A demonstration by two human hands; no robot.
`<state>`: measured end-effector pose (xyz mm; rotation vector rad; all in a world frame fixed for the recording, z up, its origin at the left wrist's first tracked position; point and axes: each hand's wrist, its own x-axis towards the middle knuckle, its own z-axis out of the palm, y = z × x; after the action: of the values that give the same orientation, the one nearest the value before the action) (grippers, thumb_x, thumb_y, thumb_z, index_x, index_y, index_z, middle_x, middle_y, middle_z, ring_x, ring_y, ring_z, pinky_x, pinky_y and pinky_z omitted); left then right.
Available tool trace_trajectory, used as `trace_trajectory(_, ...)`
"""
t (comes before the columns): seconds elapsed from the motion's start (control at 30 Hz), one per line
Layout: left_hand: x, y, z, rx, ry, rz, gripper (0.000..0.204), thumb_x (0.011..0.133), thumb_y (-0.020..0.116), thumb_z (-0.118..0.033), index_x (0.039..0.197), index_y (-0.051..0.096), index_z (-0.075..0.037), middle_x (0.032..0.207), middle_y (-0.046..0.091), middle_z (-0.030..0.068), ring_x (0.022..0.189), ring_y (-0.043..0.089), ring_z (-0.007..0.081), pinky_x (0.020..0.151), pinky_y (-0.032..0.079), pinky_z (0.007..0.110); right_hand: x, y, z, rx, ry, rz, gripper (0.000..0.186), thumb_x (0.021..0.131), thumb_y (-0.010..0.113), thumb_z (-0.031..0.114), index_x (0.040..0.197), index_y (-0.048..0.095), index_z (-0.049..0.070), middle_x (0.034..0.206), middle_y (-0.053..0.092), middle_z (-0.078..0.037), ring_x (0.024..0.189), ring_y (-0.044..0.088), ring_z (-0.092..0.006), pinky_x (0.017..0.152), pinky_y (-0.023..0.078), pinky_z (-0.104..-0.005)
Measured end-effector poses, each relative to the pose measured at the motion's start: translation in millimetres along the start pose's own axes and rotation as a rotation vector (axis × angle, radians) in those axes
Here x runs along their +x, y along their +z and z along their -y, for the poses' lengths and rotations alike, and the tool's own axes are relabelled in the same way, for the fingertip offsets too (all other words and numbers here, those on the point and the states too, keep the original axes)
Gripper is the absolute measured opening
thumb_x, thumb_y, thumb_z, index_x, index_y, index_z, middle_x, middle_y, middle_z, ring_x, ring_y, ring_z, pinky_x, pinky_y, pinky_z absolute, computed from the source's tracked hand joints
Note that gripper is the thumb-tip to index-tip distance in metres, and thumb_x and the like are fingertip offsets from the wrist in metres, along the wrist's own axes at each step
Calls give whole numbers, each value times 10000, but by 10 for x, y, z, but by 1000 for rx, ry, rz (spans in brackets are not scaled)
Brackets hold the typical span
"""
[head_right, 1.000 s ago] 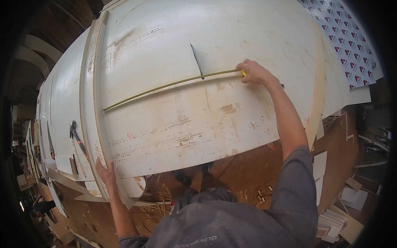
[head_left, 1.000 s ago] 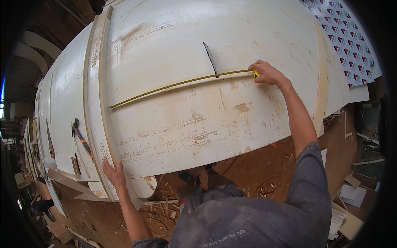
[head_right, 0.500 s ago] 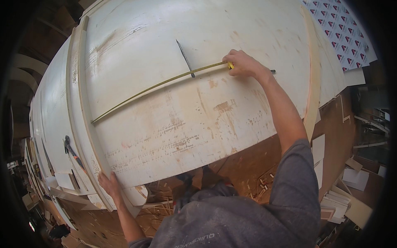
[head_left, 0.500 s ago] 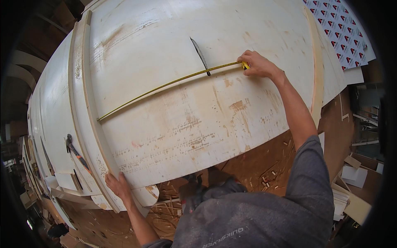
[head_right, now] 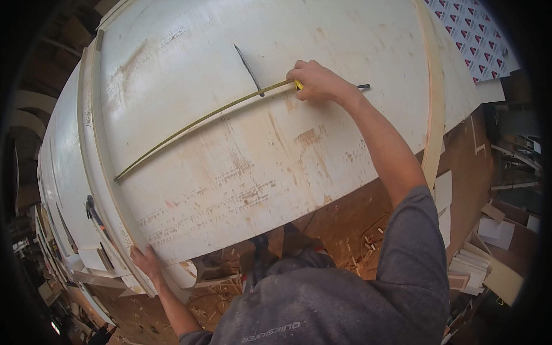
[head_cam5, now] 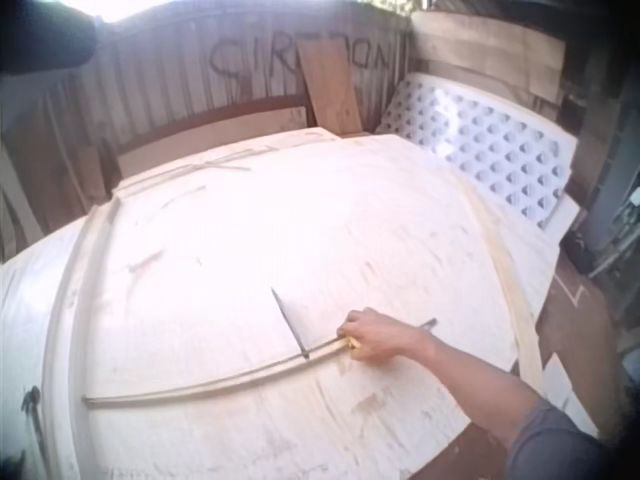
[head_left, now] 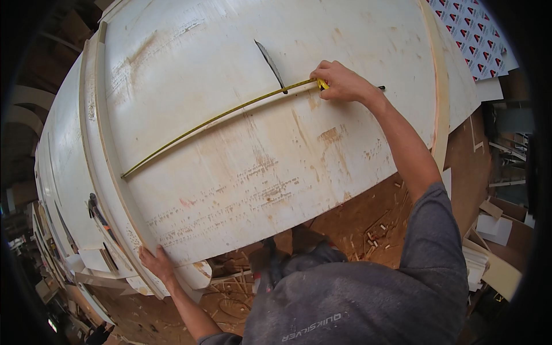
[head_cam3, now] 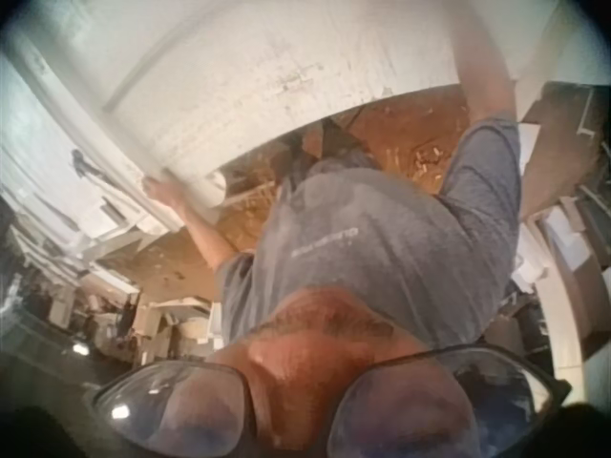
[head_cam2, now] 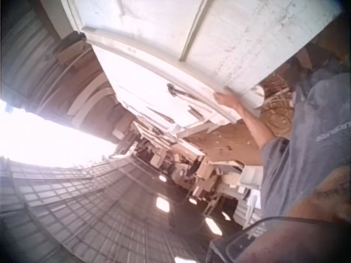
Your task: The person measures wooden panels and boards using a tape measure, marks them with a pencil, and hammers a wood piece into place on a larger curved structure.
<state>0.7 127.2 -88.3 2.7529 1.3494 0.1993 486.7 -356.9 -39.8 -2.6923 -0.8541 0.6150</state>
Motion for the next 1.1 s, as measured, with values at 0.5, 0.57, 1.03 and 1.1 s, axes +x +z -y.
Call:
trace_trajectory(0.5,141,57,249,-56,25,1,610,851,690,-184,1340,458,98,1382,465,284,1309,405,425,1109,288,501,108,161,35,-36,-43,-89,467,752,646,148,1202,629,25,1139,593,-137,1077,560,-304,944,477,-369)
trace_trajectory(0.57,174,46,156,41,-16,38,601,846,698,-187,1328,467,89,1370,465,283,1290,407,434,1089,305,514,114,164,40,-49,-32,-84,470,757,647,151,1211,621,32,1153,588,-125,1096,549,-298,958,471,-372)
trace_trajectory(1.03,299,29,35,39,-11,-34,545,843,722,-214,1276,503,35,1309,472,244,1209,408,440,1036,364,509,30,132,227,22,-36,-116,435,768,664,138,1190,615,48,1192,572,-111,1111,520,-317,992,454,-394)
trace_trajectory(1.1,298,24,69,67,-28,-19,541,844,720,-212,1274,503,34,1302,473,241,1201,415,438,1029,368,508,34,127,235,-4,-15,-96,453,780,660,157,1217,603,50,1200,561,-104,1139,512,-300,1016,442,-389)
